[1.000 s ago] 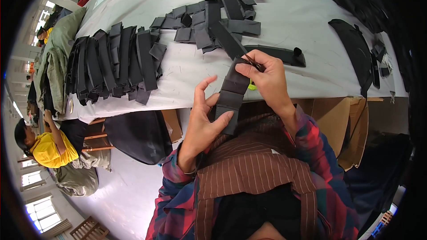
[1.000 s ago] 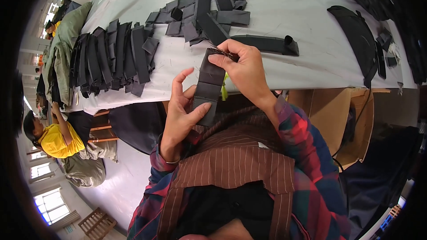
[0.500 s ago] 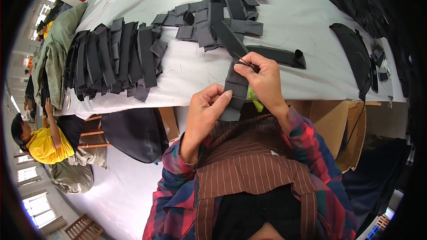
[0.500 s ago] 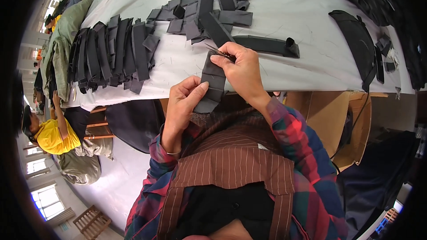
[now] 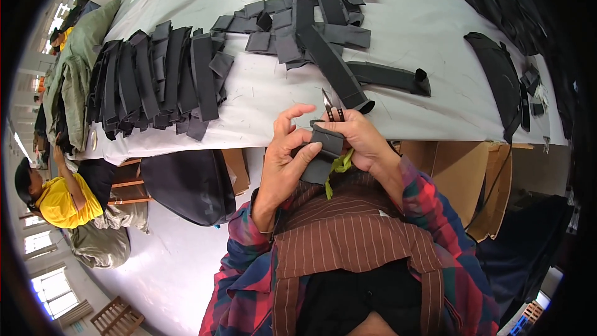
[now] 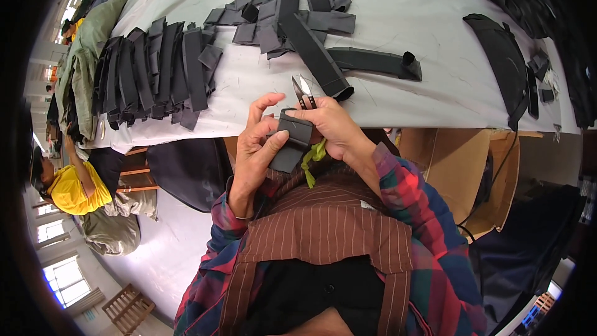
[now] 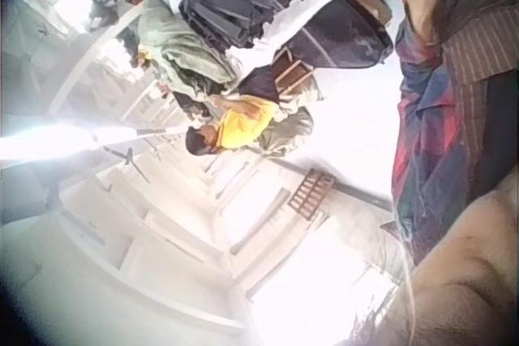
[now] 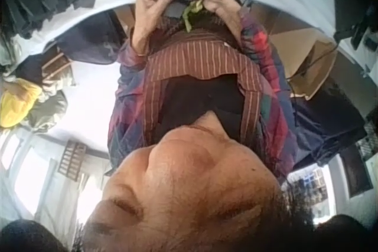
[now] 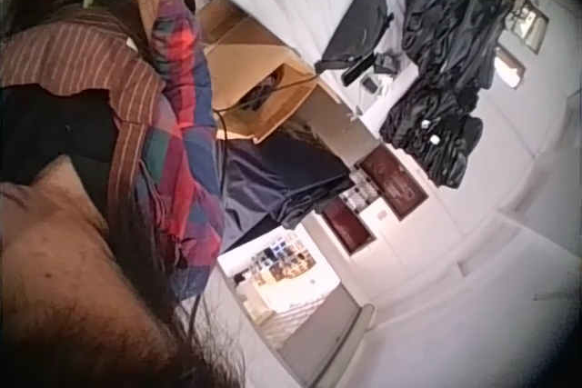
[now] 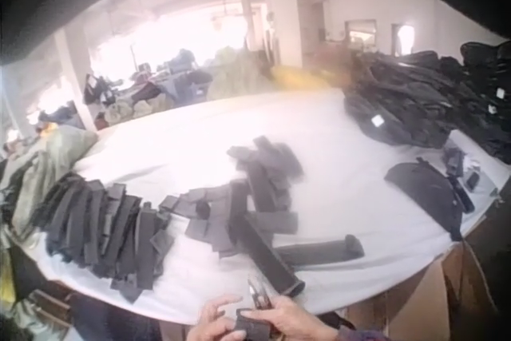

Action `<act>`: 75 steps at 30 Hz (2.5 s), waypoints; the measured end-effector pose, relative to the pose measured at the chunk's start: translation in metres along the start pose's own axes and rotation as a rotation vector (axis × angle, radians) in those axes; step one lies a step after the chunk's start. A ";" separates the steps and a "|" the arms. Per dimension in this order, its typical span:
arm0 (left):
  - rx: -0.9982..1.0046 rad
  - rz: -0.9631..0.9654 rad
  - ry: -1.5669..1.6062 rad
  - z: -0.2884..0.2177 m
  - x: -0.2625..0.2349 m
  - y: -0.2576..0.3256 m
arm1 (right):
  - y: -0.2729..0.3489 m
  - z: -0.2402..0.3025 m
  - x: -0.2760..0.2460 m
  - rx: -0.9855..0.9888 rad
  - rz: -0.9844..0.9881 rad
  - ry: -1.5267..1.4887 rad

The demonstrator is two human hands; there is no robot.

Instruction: Using small snips to trim or mark black fabric components in a factory setting.

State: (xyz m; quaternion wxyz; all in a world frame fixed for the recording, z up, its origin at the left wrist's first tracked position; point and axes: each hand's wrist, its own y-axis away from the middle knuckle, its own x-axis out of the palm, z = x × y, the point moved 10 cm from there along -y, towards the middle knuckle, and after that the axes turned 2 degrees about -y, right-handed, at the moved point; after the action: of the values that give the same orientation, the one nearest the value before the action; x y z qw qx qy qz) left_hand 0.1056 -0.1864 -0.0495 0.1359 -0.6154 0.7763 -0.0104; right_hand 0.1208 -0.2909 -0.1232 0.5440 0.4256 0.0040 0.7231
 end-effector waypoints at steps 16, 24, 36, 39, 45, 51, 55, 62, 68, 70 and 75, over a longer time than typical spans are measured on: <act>-0.295 -0.113 0.397 0.033 -0.008 0.008 | 0.056 0.095 0.018 -0.877 -0.178 0.843; -0.320 -0.099 0.385 0.035 -0.006 0.008 | 0.072 0.096 0.055 -1.097 -0.031 1.502; -0.349 -0.051 0.341 0.037 -0.002 0.010 | 0.072 0.091 0.059 -1.169 -0.060 1.563; -0.321 -0.039 0.294 0.029 0.001 0.007 | 0.070 0.096 0.051 -1.147 -0.169 1.522; -0.247 -0.050 0.041 0.017 -0.002 0.004 | 0.071 0.095 0.057 -1.139 -0.148 1.416; -0.140 -0.067 -0.215 0.000 -0.003 -0.001 | 0.075 0.091 0.071 -1.173 -0.146 1.590; -0.064 -0.073 -0.312 -0.007 -0.002 -0.002 | 0.074 0.092 0.069 -1.176 -0.189 1.662; 0.084 -0.055 -0.170 -0.039 -0.009 -0.007 | 0.056 0.110 0.017 -0.775 -0.173 0.778; -0.096 -0.104 0.135 -0.006 -0.018 -0.005 | 0.038 0.067 0.020 -0.396 0.077 0.362; -0.215 -0.100 0.195 0.005 -0.014 0.000 | 0.034 0.050 0.026 -0.230 0.172 0.261; -0.267 -0.134 0.215 0.016 -0.013 0.000 | 0.035 0.054 0.037 -0.328 0.173 0.413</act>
State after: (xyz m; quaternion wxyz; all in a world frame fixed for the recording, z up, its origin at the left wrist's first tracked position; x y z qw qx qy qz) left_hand 0.1121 -0.1713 -0.0621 -0.0319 -0.6737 0.7381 0.0179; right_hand 0.1255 -0.3008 -0.0494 0.5296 0.1743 -0.0385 0.8292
